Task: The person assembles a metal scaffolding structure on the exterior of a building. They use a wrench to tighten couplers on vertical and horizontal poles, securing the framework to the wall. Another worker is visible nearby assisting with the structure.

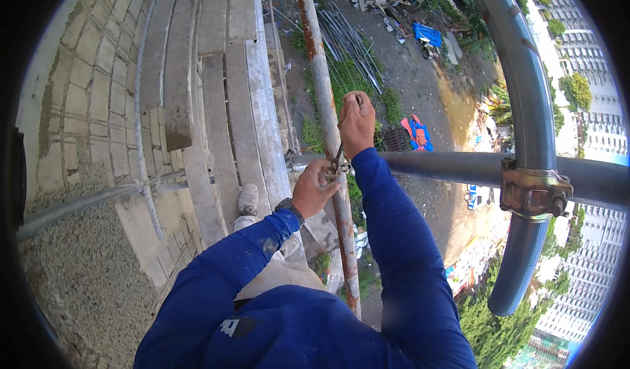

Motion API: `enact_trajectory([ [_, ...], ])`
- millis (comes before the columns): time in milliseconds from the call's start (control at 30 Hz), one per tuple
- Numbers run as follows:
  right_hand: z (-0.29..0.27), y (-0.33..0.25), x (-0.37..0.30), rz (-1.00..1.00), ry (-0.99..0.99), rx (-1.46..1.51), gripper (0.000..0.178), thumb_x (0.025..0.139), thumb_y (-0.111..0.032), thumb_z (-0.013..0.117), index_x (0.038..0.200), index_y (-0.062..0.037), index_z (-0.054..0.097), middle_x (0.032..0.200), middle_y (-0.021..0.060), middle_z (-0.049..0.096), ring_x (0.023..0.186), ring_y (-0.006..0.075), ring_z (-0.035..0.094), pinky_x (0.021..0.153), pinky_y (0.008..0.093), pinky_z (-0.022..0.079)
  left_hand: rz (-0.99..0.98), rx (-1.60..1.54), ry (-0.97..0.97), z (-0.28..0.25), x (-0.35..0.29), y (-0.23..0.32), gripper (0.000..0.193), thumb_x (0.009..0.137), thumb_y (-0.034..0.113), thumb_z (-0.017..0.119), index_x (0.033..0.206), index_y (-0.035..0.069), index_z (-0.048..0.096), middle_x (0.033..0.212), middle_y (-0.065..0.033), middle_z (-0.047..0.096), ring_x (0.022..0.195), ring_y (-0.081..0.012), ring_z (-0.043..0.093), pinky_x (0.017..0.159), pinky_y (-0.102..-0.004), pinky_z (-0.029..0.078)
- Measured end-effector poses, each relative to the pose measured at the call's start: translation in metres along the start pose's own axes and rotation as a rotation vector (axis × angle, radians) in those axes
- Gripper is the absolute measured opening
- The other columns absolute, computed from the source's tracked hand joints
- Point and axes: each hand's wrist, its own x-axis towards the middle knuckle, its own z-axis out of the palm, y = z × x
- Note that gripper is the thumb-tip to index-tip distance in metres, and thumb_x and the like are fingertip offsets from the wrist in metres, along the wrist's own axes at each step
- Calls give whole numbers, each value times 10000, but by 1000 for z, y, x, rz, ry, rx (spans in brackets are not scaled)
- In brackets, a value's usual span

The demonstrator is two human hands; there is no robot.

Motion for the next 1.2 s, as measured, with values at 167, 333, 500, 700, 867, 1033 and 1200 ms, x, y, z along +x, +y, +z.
enact_trajectory([
  [167,-4,8,-1,-11,-28,0,220,1127,-257,480,1027,-73,547,649,-32,445,519,58,381,460,256,330,35,-8,46,6,5,-2,548,801,179,855,1264,43,596,973,-100,651,776,-209,597,746,-376,540],
  [333,-5,11,-2,-10,-15,59,207,1132,-268,482,1031,-93,532,660,-32,441,518,60,364,454,254,322,60,34,57,10,8,-7,529,810,170,849,1252,30,593,980,-101,658,801,-211,617,759,-369,545],
  [500,-7,9,-8,4,-33,-3,205,1121,-239,498,1027,-60,532,695,-32,470,584,55,422,512,253,367,66,40,94,17,12,-10,482,819,154,843,1219,30,604,990,-94,656,819,-213,627,763,-366,546],
  [700,-19,13,-28,-114,-92,65,193,1120,-226,501,1027,-60,532,707,-30,487,586,48,419,516,243,363,87,65,129,20,13,-8,401,822,114,836,1162,31,640,995,-108,650,832,-239,640,766,-376,543],
  [867,-27,-4,-22,-73,-149,-27,186,1118,-208,504,1023,-52,538,702,-26,491,568,49,411,504,243,358,181,201,173,23,15,-10,378,807,100,835,1135,21,663,1011,-125,652,866,-265,656,806,-384,545],
  [1033,-54,-2,-80,-254,-146,111,218,1125,-244,502,1026,-53,534,744,-14,498,668,70,447,610,252,410,214,161,144,22,14,-13,387,810,60,816,1161,16,659,991,-115,661,905,-237,674,835,-362,559],
  [1200,-89,16,-146,-348,-138,155,366,1114,-372,500,964,-41,540,871,49,592,855,137,546,849,336,467,101,-172,53,21,13,-30,377,867,78,782,1224,50,664,1055,-90,644,911,-196,676,838,-355,561],
])
